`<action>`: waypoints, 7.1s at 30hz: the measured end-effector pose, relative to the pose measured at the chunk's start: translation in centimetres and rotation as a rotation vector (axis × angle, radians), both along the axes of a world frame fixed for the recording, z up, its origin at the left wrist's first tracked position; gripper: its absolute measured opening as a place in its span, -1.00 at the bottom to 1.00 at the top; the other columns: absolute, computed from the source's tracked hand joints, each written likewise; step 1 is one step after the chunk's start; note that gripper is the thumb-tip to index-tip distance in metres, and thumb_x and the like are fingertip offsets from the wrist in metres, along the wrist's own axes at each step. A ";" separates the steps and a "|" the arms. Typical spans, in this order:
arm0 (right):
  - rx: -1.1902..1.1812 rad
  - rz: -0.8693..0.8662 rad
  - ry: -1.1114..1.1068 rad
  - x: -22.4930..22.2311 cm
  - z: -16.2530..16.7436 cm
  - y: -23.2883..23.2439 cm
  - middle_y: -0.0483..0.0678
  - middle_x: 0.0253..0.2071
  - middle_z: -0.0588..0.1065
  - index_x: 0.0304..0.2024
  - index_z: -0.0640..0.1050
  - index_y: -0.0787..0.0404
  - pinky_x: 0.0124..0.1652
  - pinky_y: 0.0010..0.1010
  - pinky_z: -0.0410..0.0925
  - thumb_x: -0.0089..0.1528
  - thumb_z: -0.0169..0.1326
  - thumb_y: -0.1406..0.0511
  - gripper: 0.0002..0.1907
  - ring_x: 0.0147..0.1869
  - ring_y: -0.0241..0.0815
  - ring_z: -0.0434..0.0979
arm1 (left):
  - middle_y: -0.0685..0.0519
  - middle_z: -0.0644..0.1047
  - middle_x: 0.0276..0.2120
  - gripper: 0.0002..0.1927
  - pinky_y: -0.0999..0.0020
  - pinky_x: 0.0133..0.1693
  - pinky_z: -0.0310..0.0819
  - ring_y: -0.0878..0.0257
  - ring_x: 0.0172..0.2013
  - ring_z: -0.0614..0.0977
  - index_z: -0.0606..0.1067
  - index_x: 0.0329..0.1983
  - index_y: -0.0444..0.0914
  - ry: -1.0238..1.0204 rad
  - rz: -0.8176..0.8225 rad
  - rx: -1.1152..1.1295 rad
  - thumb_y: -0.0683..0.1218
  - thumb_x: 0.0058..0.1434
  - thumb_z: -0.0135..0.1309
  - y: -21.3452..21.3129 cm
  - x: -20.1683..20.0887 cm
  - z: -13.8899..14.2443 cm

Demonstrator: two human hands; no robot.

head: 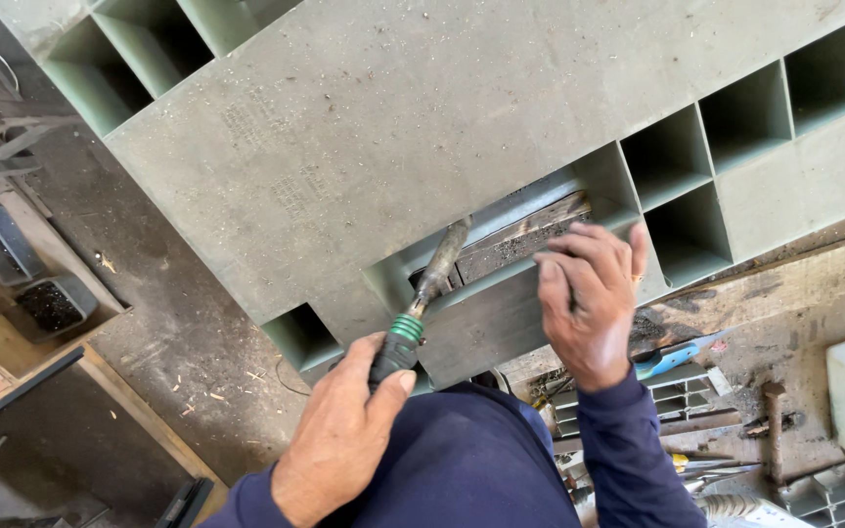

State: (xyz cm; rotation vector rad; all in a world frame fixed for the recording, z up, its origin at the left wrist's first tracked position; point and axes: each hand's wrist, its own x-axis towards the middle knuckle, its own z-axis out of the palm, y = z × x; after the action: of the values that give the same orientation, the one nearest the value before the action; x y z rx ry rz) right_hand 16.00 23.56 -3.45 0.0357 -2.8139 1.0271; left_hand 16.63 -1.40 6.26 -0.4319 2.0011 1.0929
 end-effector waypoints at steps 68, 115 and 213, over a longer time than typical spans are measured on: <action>-0.935 -1.228 -0.828 25.3 1.2 -11.8 -0.03 -0.51 0.44 -0.03 0.54 0.37 -0.57 -0.39 0.26 0.27 0.10 0.21 -0.64 -0.60 -0.23 0.40 | -0.14 0.47 -0.01 -0.79 0.14 0.01 0.47 -0.03 -0.03 0.53 0.50 -0.04 -0.33 1.201 -0.714 0.367 -0.22 0.27 0.13 -2.4 -7.3 -12.7; -0.773 -0.488 -0.882 10.3 -3.2 -4.6 -0.04 -0.46 0.54 -0.05 0.48 0.41 -0.44 -0.41 0.40 0.34 -0.02 0.29 -0.73 -0.48 -0.29 0.51 | 0.05 0.43 0.07 -0.63 0.19 0.07 0.43 0.12 -0.07 0.46 0.57 0.13 -0.21 1.124 -0.398 -0.039 -0.11 0.27 0.32 3.0 -8.7 -11.2; -0.686 -0.297 -0.839 9.5 -3.3 -0.4 -0.02 -0.42 0.48 0.04 0.42 0.36 -0.53 -0.38 0.37 0.31 -0.02 0.27 -0.68 -0.56 -0.25 0.49 | -0.05 0.46 0.13 -0.13 0.03 0.14 0.19 0.01 0.13 0.44 0.32 0.30 -0.25 0.939 -0.375 -0.308 0.39 0.14 0.18 6.9 3.9 -12.5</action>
State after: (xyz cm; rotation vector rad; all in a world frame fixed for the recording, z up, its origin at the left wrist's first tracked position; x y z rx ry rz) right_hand 25.52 23.20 -6.77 -1.0682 -2.7032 2.2333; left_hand 20.53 5.47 -6.22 0.3946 2.9234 0.8006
